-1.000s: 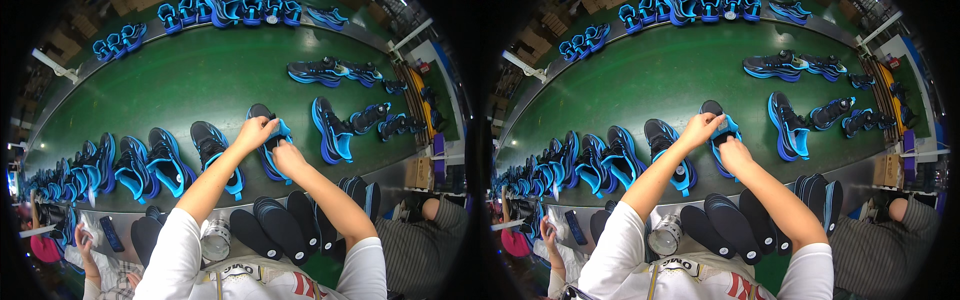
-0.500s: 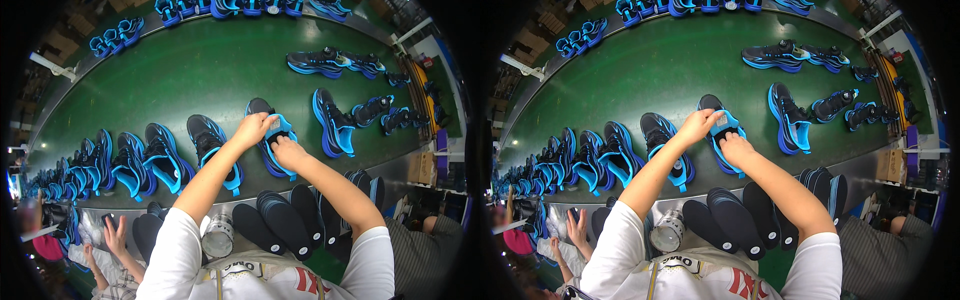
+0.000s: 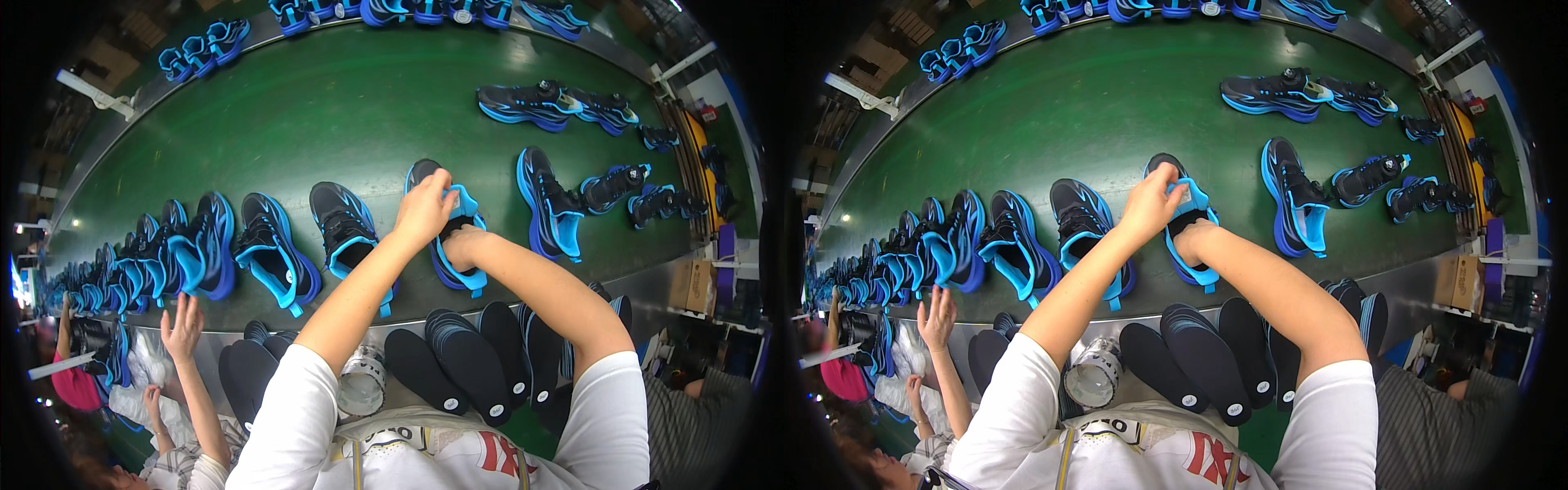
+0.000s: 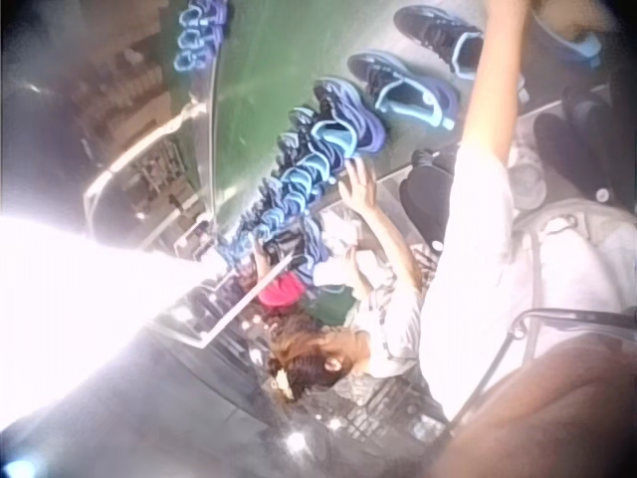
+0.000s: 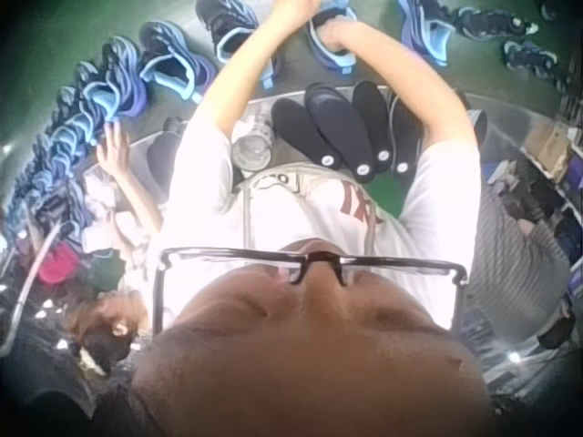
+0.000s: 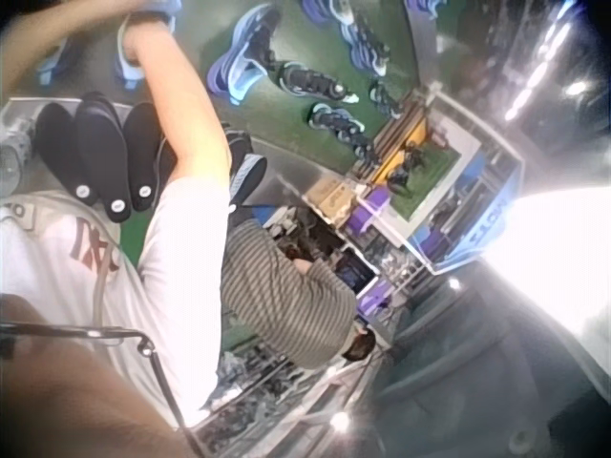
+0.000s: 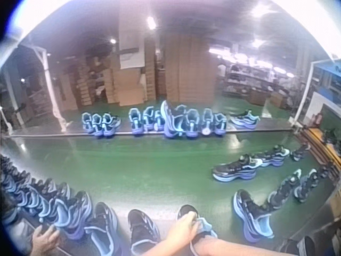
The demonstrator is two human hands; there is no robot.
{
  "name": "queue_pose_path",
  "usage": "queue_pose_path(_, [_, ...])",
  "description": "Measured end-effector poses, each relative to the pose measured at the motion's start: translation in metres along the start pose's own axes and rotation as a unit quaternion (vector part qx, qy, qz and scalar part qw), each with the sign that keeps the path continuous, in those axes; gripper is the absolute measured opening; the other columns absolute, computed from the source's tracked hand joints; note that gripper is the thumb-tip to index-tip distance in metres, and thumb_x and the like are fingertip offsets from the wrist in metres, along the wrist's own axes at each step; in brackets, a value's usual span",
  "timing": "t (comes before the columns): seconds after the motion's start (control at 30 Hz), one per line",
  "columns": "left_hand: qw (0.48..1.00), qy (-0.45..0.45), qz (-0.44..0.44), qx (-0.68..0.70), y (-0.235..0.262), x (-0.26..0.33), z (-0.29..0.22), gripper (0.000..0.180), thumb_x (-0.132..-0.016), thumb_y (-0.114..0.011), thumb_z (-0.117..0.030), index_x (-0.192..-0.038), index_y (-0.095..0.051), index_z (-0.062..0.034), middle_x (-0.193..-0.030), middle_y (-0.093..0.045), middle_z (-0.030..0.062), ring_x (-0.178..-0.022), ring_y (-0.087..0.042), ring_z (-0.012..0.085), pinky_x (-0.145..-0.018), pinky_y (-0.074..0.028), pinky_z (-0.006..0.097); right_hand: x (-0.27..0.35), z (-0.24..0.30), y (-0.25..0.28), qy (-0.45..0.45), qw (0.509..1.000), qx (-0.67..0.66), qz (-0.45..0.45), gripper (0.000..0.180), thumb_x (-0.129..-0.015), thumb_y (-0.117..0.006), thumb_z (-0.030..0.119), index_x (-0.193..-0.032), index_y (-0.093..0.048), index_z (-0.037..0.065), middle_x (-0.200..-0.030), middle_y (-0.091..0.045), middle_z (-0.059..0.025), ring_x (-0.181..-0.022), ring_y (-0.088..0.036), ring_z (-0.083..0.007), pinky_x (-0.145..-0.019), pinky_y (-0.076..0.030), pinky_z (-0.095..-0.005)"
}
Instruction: The person picks up insoles from a stack, inserts them into shoes on an assembly line by hand, and pushes the shoes along the line.
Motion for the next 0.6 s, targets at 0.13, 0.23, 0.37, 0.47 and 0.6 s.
queue_pose_path(0.13, [0.985,-0.140,-0.016,-0.103,-0.003,0.003,-0.024,0.013,-0.076,-0.055,-0.012,-0.085,-0.048,-0.0074,-0.075,-0.049,0.0123,-0.072,-0.053,0.0317,-0.062,-0.043,0.041,-0.004,0.001,0.002,0.034,0.997,0.032,-0.060,0.031,-0.067,-0.056,0.011,-0.095,-0.061,0.000,-0.101,-0.059,-0.0139,-0.102,-0.052,-0.0247,-0.089,-0.035,-0.0334])
queue_pose_path(0.23, [0.952,-0.223,-0.050,-0.202,-0.002,0.011,-0.039,0.016,-0.072,-0.060,-0.013,-0.082,-0.049,-0.0075,-0.074,-0.048,0.0094,-0.068,-0.053,0.0287,-0.059,-0.043,0.039,0.008,-0.001,0.020,-0.002,0.999,0.011,-0.034,0.028,-0.066,-0.059,0.012,-0.091,-0.062,0.001,-0.096,-0.061,-0.0127,-0.098,-0.054,-0.0248,-0.090,-0.035,-0.0347])
queue_pose_path(0.37, [0.951,-0.232,0.003,-0.206,-0.014,0.011,-0.032,0.031,-0.064,-0.067,-0.016,-0.085,-0.047,-0.0047,-0.080,-0.047,0.0103,-0.072,-0.052,0.0280,-0.063,-0.043,0.037,0.000,-0.010,0.002,-0.014,1.000,0.008,-0.022,0.036,-0.066,-0.066,0.013,-0.099,-0.059,0.001,-0.106,-0.058,-0.0127,-0.101,-0.053,-0.0226,-0.092,-0.034,-0.0356])
queue_pose_path(0.47, [0.952,-0.211,0.045,-0.218,-0.011,0.009,-0.024,0.047,-0.057,-0.072,-0.018,-0.090,-0.043,-0.0023,-0.084,-0.047,0.0127,-0.076,-0.053,0.0289,-0.064,-0.044,0.037,0.038,0.011,0.018,0.060,0.981,0.071,-0.171,0.026,-0.077,-0.051,0.018,-0.093,-0.059,-0.001,-0.099,-0.060,-0.0159,-0.094,-0.057,-0.0235,-0.098,-0.027,-0.0389])
queue_pose_path(0.6, [0.957,-0.188,0.062,-0.211,-0.020,0.005,-0.018,0.047,-0.060,-0.071,-0.017,-0.092,-0.041,-0.0020,-0.087,-0.047,0.0136,-0.078,-0.053,0.0305,-0.065,-0.044,0.038,0.061,0.018,0.001,0.112,0.975,-0.141,-0.128,0.050,-0.084,-0.023,0.029,-0.084,-0.059,-0.007,-0.082,-0.061,-0.0206,-0.086,-0.058,-0.0252,-0.104,-0.012,-0.0407])
Point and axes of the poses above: each hand's wrist, its own x-axis away from the middle knuckle, its own y-axis out of the back of the hand, z = x × y, the point moved 9 cm from there along -x, towards the middle knuckle
